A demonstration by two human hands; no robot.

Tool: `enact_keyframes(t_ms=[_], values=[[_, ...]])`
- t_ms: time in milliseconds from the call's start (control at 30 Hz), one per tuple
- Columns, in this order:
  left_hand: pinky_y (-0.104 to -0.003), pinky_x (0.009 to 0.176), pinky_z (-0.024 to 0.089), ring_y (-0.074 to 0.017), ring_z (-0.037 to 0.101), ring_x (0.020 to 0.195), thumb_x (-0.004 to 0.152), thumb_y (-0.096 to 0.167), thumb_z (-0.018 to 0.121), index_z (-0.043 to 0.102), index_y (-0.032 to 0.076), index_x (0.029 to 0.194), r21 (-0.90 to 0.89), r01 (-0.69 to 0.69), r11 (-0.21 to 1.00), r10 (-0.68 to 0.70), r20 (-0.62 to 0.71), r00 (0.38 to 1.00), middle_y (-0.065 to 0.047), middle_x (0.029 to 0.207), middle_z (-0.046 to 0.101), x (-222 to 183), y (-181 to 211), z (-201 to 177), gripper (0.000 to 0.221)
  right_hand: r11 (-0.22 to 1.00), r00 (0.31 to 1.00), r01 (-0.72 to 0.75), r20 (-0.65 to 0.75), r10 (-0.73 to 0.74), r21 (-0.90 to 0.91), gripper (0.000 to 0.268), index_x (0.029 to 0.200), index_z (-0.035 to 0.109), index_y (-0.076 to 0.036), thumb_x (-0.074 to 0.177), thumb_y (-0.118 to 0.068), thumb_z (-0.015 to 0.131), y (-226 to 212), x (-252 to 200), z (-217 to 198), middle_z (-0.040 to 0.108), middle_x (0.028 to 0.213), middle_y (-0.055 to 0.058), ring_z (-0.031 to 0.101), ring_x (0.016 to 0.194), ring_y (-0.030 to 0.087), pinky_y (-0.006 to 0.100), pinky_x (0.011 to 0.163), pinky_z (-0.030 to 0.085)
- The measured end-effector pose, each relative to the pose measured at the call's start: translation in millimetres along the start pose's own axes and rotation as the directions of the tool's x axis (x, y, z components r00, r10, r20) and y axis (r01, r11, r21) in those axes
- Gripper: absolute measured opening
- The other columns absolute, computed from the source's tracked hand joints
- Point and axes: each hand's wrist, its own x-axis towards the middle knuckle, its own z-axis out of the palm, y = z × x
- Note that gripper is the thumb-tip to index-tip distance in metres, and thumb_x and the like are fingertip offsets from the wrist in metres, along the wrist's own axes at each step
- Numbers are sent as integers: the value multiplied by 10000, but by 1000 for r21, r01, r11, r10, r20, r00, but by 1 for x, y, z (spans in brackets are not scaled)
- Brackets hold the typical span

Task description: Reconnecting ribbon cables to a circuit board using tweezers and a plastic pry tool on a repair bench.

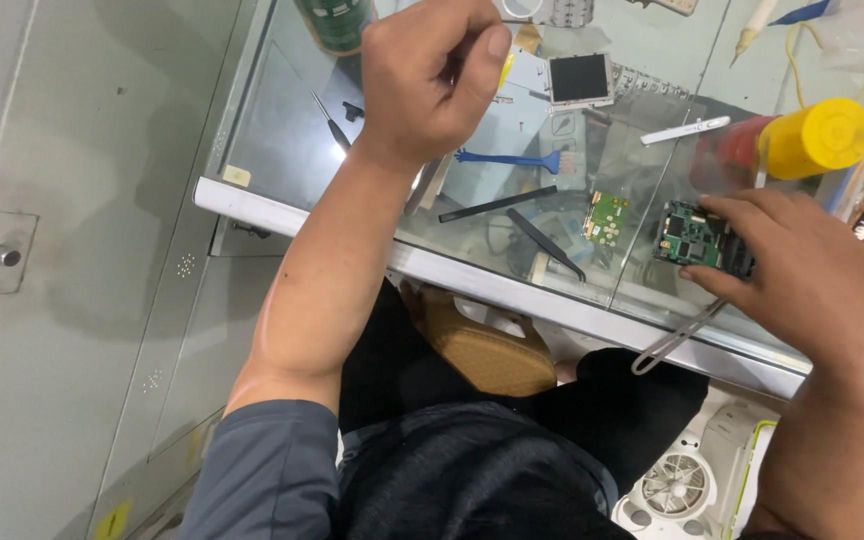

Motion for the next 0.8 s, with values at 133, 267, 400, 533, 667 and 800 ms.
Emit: enact_keyframes(t_ms=[133,267,400,533,667,800], values=[[-317,514,322,-152,453,535,1068,248,471,613,76,800,35,5,999,-7,44,999,-5,615,497,-2,-2,3,349,1000,1000,-16,-1,16,7,763,1498,566,-128,846,-504,688,1,4,-3,647,1388,122,613,1239,351,490,958,534],[-336,509,326,-169,458,534,1085,225,471,610,70,818,37,-59,998,56,84,995,-18,632,499,-3,-7,4,339,998,999,-9,-44,6,-68,802,1529,554,-118,848,-528,664,7,8,-5,625,1467,105,630,1225,356,490,941,556],[-339,527,315,-174,437,551,1093,216,480,592,61,800,33,-33,999,28,138,990,-22,640,493,-5,-8,6,350,998,998,-53,35,54,-42,757,1475,582,-176,839,-576,675,6,11,-10,677,1331,77,652,1194,330,507,826,590],[-350,547,317,-181,434,569,1095,206,503,596,72,815,72,-17,997,3,186,983,-12,651,497,-9,-11,8,324,1000,999,27,-41,-26,3,879,1507,562,-91,821,-633,657,7,12,-13,624,1439,154,597,1270,382,521,953,533],[-352,579,378,-196,524,592,1038,137,579,625,91,871,40,-24,999,9,351,936,-3,679,545,-10,0,17,180,985,968,136,-196,-156,-111,825,1456,625,-92,885,-686,594,-21,20,-25,686,1400,152,657,1245,358,480,1008,532],[-355,605,387,-202,582,709,979,301,692,645,170,877,47,-347,937,243,626,741,42,785,621,-19,15,45,173,930,863,228,-382,-331,-290,831,1407,639,-171,903,-817,503,-32,32,-4,677,1386,6,638,1228,226,403,920,461]])
